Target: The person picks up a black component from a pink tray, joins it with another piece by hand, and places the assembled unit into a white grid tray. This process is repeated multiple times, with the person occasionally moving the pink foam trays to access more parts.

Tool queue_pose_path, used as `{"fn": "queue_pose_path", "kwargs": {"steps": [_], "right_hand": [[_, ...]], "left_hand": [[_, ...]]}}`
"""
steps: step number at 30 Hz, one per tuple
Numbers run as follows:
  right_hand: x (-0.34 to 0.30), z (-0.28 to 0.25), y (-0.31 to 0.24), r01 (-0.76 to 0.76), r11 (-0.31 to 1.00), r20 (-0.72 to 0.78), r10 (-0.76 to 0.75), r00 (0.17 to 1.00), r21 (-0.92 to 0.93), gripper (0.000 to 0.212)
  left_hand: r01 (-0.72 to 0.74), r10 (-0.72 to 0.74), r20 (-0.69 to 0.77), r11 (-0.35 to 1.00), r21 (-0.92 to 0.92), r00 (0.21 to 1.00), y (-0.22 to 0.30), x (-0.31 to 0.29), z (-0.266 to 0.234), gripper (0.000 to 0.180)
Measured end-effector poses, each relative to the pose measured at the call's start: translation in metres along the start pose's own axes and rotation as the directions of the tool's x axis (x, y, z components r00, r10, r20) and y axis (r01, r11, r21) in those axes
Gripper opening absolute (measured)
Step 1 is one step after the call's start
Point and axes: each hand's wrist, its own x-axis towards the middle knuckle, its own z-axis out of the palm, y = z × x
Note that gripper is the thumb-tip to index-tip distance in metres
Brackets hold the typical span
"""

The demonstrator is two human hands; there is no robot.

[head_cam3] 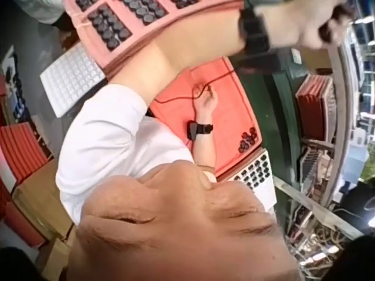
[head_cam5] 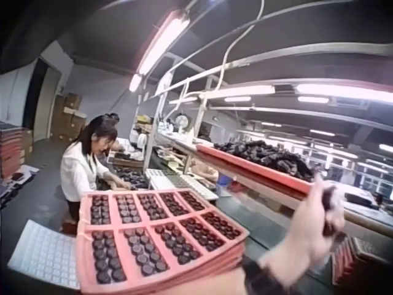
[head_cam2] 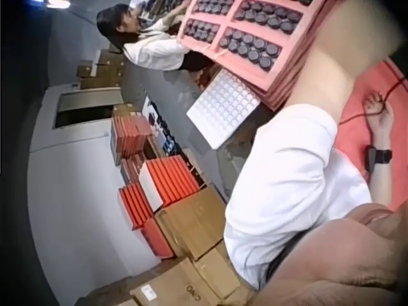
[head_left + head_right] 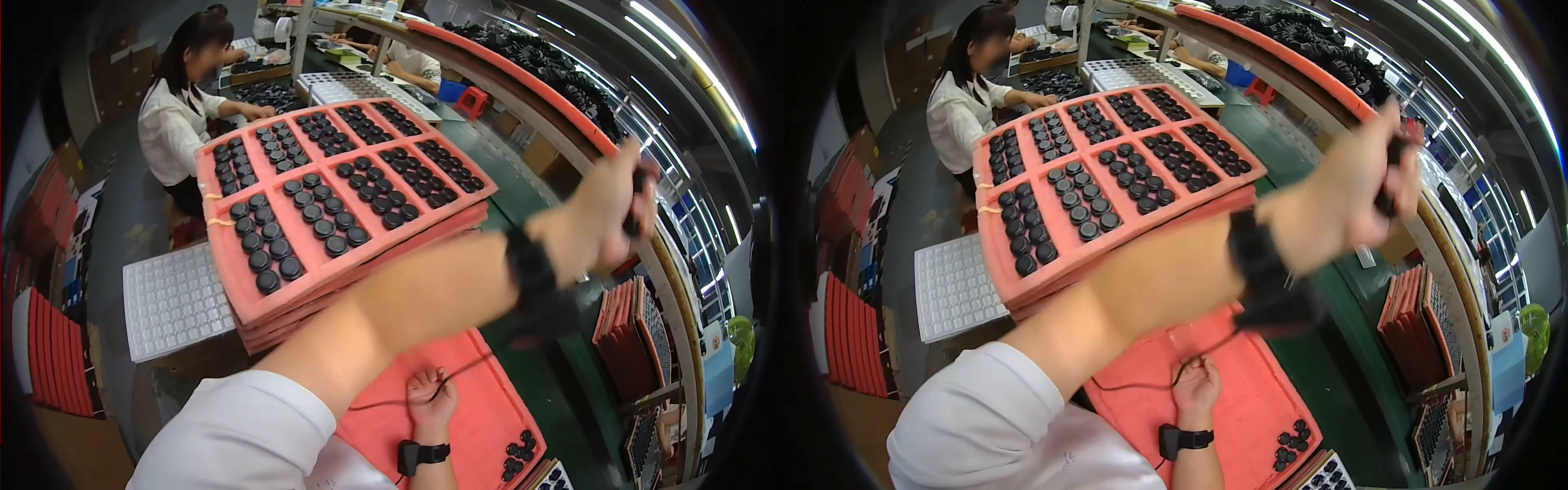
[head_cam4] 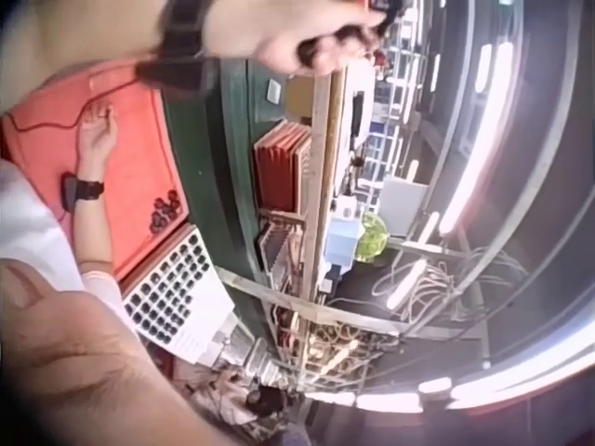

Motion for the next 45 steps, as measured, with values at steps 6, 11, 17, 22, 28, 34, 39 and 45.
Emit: {"fn": "queue_pose_path", "kwargs": {"steps": [6, 11, 17, 22, 28, 34, 39, 45], "right_hand": [[-0.006, 0.012, 0.007, 0.200, 0.922, 0.134, -0.164, 0.977, -0.331, 0.033], [-0.051, 0.084, 0.000, 0.497, 0.742, 0.164, -0.479, 0.863, -0.450, 0.012], [-0.146, 0.085, 0.019, 0.575, -0.268, 0.633, -0.395, 0.666, -0.773, 0.028], [-0.161, 0.062, 0.051, 0.305, -0.813, 0.742, -0.215, 0.635, -0.497, 0.043], [-0.176, 0.040, 0.063, 0.259, -0.880, 0.775, -0.173, 0.608, -0.399, 0.044], [-0.178, 0.019, 0.061, 0.389, -0.317, 0.498, -0.644, 0.581, -0.865, 0.032], [-0.165, 0.028, 0.063, 0.517, 0.293, 0.225, -0.655, 0.721, -0.804, 0.033], [-0.172, 0.019, 0.052, 0.496, 0.251, 0.257, -0.618, 0.743, -0.831, 0.029]], "left_hand": [[0.190, -0.234, -0.257, 0.964, -0.185, 0.938, -0.069, -0.160, -0.060, 0.035], [-0.009, -0.100, -0.436, 0.970, -0.241, 0.894, -0.056, -0.236, -0.084, 0.031], [0.041, -0.111, -0.593, 0.991, -0.131, 0.798, -0.067, -0.297, -0.091, 0.025], [0.145, -0.305, -0.621, 0.944, -0.296, 0.722, -0.087, -0.335, -0.111, 0.020], [0.265, -0.430, -0.549, 0.896, -0.356, 0.717, -0.095, -0.358, -0.116, 0.020], [0.450, -0.382, -0.516, 0.893, 0.007, 0.766, -0.077, -0.362, -0.104, 0.022], [0.655, -0.370, -0.553, 0.552, 0.515, 0.747, -0.061, -0.360, -0.108, 0.032], [0.657, -0.359, -0.551, 0.387, 0.647, 0.754, -0.071, -0.356, -0.108, 0.035]]}}
